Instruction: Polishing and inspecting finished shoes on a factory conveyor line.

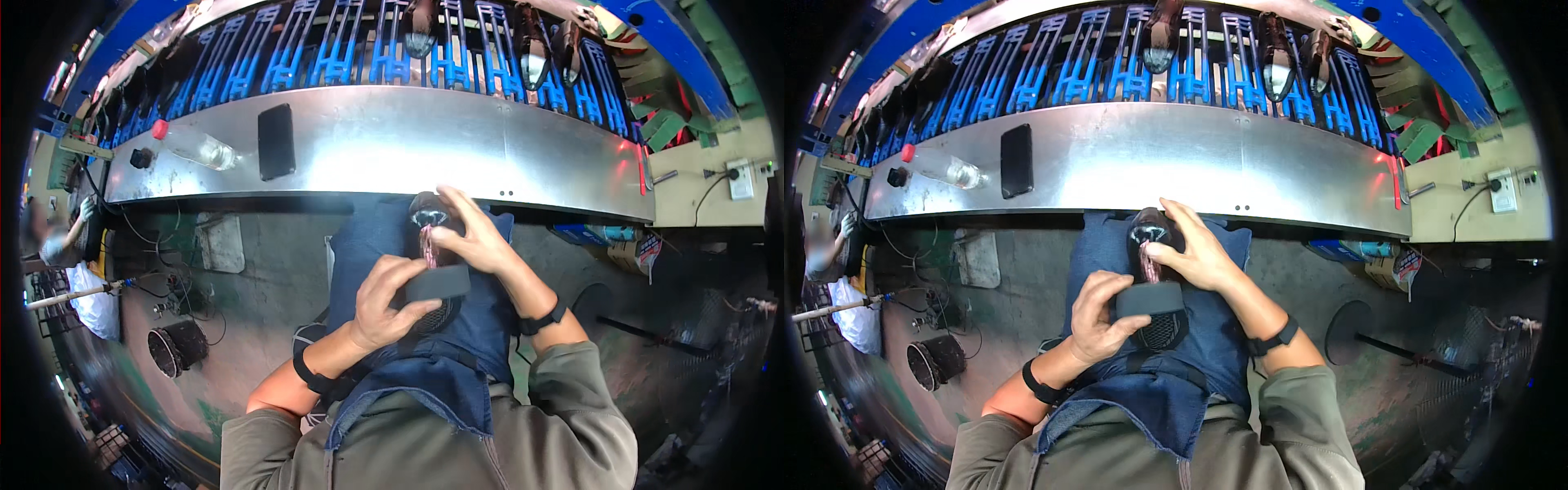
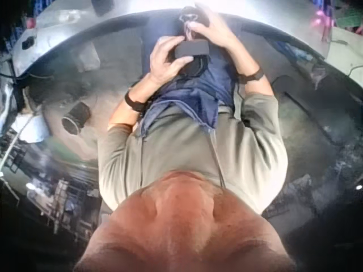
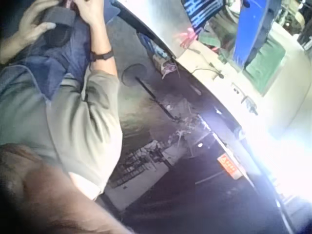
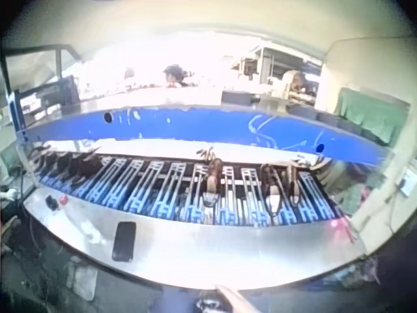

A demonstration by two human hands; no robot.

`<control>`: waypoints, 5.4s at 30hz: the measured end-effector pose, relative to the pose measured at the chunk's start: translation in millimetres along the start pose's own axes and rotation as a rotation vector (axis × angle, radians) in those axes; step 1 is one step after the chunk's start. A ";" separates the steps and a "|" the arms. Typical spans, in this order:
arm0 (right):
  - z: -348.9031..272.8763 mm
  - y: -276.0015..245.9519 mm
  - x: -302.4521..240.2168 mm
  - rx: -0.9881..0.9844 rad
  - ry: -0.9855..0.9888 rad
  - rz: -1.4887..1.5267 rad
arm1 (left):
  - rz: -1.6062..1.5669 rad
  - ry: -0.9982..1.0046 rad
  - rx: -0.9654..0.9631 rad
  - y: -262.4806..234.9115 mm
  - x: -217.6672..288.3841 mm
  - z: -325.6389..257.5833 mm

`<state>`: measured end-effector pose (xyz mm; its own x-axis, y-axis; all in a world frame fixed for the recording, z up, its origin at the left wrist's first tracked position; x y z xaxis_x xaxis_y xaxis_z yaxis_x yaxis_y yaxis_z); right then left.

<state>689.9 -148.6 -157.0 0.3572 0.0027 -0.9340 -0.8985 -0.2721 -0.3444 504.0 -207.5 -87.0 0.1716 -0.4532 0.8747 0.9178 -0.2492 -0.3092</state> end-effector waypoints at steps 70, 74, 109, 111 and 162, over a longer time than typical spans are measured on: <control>-78.9 -12.4 -62.8 0.116 -0.219 0.470 | -0.395 -0.327 -0.015 42.0 13.2 -17.6; -67.2 -14.9 -40.2 0.161 -0.213 0.589 | -0.058 -0.200 0.030 27.6 -7.0 11.7; -196.4 -78.0 23.0 0.413 0.019 0.214 | 0.406 -0.190 -0.567 31.5 -6.6 -29.8; -195.7 -73.8 37.9 0.342 0.103 0.273 | 0.362 0.058 -0.789 65.0 -4.6 -9.0; -45.3 -149.8 80.6 0.874 -0.163 -0.383 | 0.836 1.013 -0.084 52.8 154.8 432.9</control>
<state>864.8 -151.3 -176.5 0.6845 0.0939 -0.7229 -0.6246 0.5869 -0.5152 734.1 79.7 193.6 0.2967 -0.9229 -0.2454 0.6351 0.3826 -0.6711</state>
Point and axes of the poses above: each hand's wrist, its own z-axis towards the middle knuckle, its own y-axis out of the palm, x = y × z, the point moved 6 cm from there along z, towards the middle knuckle, and after that the axes turned 1 degree about -y, right-handed, at the moved point
